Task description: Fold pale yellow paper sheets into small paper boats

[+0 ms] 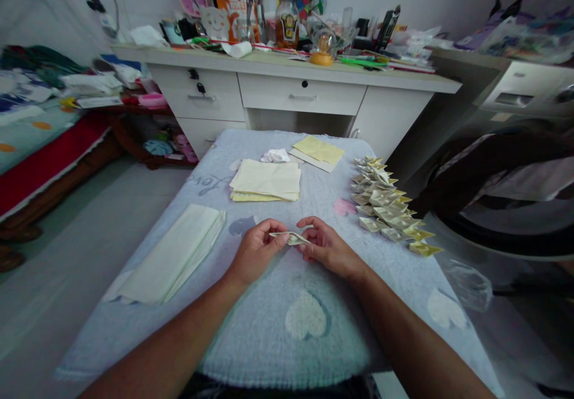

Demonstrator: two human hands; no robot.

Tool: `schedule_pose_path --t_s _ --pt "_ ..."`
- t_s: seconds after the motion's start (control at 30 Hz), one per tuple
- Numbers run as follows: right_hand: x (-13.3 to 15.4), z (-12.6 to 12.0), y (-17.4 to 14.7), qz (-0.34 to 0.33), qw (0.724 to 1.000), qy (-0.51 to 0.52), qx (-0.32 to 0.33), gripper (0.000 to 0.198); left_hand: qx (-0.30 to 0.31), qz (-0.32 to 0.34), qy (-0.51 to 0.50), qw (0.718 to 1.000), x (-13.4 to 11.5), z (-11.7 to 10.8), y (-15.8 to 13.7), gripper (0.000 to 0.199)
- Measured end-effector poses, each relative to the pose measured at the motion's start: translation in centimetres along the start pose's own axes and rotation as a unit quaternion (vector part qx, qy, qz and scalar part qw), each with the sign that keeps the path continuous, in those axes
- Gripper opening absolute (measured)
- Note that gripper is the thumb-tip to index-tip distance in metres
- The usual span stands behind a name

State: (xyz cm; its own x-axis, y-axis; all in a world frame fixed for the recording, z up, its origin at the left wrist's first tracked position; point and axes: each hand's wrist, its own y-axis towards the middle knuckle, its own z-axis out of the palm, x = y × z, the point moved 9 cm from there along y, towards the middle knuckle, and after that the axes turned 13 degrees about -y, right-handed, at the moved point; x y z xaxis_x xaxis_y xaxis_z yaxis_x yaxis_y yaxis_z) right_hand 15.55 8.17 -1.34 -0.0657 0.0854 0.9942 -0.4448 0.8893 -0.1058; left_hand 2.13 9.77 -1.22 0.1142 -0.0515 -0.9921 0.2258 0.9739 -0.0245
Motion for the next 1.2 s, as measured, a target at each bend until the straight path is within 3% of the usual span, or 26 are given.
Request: schedule_pose_path --t_s 0.13,0.33,0.57,0.73,0.87,1.07,1.2 --pt "0.0 -1.1 -0.1 -0.024 0.992 -0.102 -0.063 0.027 -0.021 -0.010 0.021 0.999 0.2 -0.4 0.1 0.027" --pt "1.5 -2.1 -0.6 -0.057 0.960 -0.240 -0.132 0.011 -0.017 -0.006 0.060 0.998 -0.3 -0.3 0.1 0.032" --pt "4.6 -1.7 -1.3 -0.189 0.899 -0.353 -0.177 0.018 -0.037 0.016 0.116 0.992 -0.8 -0.6 0.1 0.033" --pt "4.6 -1.8 -1.3 -0.209 0.863 -0.411 -0.205 0.019 -0.022 0.025 0.132 0.991 -1.1 -0.1 -0.3 0.034" --pt "4.2 -2.6 -1.2 -0.192 0.863 -0.412 -0.221 0.017 -0.027 0.016 0.120 0.992 -1.2 -0.2 -0.4 0.038" --pt "3.0 -3.7 -0.8 -0.140 0.895 -0.355 -0.231 0.013 -0.040 0.029 0.124 0.991 -0.9 -0.9 -0.2 0.035" --pt "2.8 -3.6 -0.7 -0.133 0.903 -0.342 -0.226 0.013 -0.040 0.034 0.142 0.988 -0.6 -1.3 -0.1 0.035"
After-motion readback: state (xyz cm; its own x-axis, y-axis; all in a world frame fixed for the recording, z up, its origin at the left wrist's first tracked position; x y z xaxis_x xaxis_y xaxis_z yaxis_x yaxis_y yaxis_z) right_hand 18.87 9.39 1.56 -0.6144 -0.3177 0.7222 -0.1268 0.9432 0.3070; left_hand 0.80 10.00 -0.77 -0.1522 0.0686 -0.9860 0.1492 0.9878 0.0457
